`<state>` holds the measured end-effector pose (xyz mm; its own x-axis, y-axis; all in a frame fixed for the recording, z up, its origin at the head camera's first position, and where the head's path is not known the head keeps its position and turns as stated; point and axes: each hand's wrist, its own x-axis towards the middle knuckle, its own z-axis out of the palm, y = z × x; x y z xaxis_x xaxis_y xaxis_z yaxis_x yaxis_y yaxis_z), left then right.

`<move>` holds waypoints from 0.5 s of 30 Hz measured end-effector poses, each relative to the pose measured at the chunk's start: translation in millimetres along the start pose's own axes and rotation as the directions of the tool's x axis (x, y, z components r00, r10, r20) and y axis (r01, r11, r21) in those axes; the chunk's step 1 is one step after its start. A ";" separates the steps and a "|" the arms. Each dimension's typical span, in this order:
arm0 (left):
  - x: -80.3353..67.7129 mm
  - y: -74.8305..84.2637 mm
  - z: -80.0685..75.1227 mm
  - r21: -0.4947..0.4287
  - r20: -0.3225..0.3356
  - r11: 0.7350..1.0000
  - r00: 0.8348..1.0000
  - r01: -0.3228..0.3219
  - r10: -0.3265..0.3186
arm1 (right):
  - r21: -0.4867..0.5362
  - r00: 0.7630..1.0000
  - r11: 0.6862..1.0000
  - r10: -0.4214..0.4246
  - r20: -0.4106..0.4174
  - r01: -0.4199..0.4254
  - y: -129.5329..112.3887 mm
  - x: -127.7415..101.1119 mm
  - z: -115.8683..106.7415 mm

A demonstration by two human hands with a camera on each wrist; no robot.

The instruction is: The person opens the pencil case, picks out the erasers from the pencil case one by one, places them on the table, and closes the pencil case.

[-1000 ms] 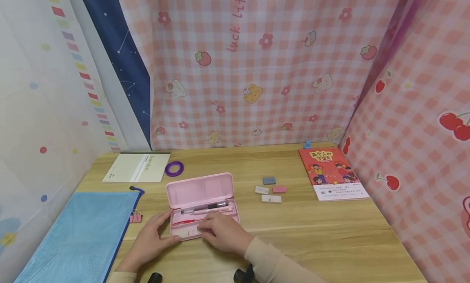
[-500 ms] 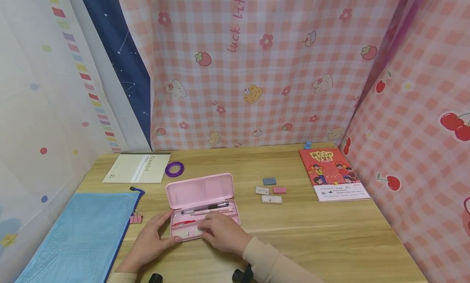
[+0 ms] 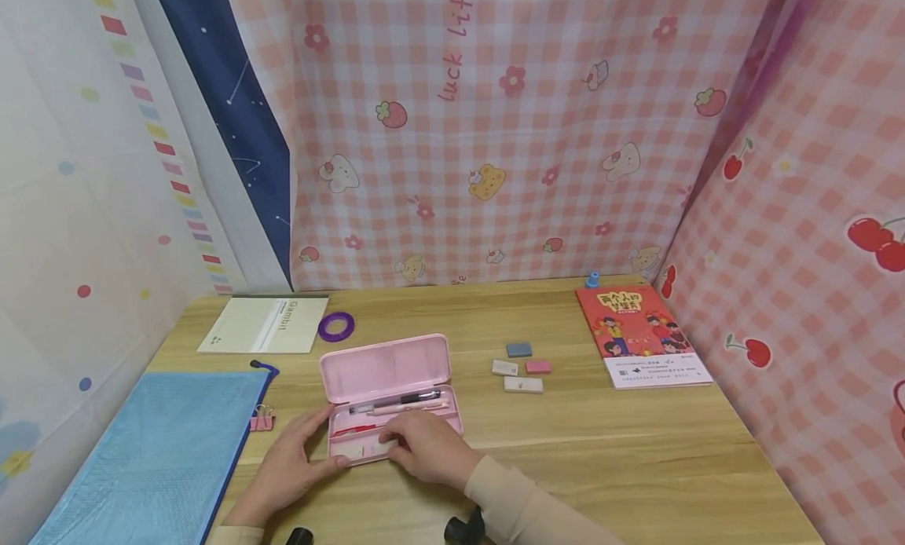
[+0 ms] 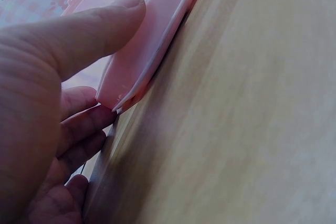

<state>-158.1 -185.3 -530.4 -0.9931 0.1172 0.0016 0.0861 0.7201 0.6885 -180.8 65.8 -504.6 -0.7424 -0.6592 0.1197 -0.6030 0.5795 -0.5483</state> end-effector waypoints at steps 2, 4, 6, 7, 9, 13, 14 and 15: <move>-0.1 -0.2 0.1 0.001 0.001 1.000 1.000 0.001 -0.001 | 0.030 1.000 0.999 0.021 -0.003 -0.021 -0.6 0.7 0.2; -0.1 -0.5 0.2 0.003 0.002 1.000 1.000 -0.001 0.001 | 0.049 0.999 0.998 0.036 -0.008 -0.035 -0.9 1.5 0.3; -0.3 -0.8 0.1 0.004 -0.001 1.000 1.000 -0.004 0.004 | 0.068 0.999 0.997 0.043 -0.017 -0.042 -1.2 1.9 0.6; -0.3 -1.0 0.1 0.005 -0.002 1.000 1.000 -0.005 0.005 | 0.076 0.999 0.996 0.047 -0.021 -0.045 -0.9 1.9 0.7; -0.6 -1.3 0.0 0.005 -0.004 1.000 1.000 -0.007 0.007 | 0.091 0.998 0.995 0.053 -0.034 -0.049 0.5 1.6 0.9; -0.3 -1.3 0.1 0.006 -0.003 1.000 1.000 -0.009 0.010 | 0.159 0.994 0.985 0.086 -0.073 -0.074 3.4 -2.0 -4.4; -0.1 -1.3 0.2 0.006 -0.003 1.000 1.000 -0.009 0.009 | 0.179 0.992 0.981 0.097 -0.083 -0.081 3.9 -4.0 -7.4; 0.1 -1.4 0.4 0.008 -0.002 1.000 1.000 -0.008 0.008 | 0.199 0.990 0.976 0.109 -0.091 -0.089 4.7 -6.4 -11.0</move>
<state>-158.3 -186.1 -531.6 -0.9926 0.1212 0.0087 0.0944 0.7244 0.6828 -182.1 78.0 -498.8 -0.8271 -0.5457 0.1345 -0.4644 0.5287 -0.7105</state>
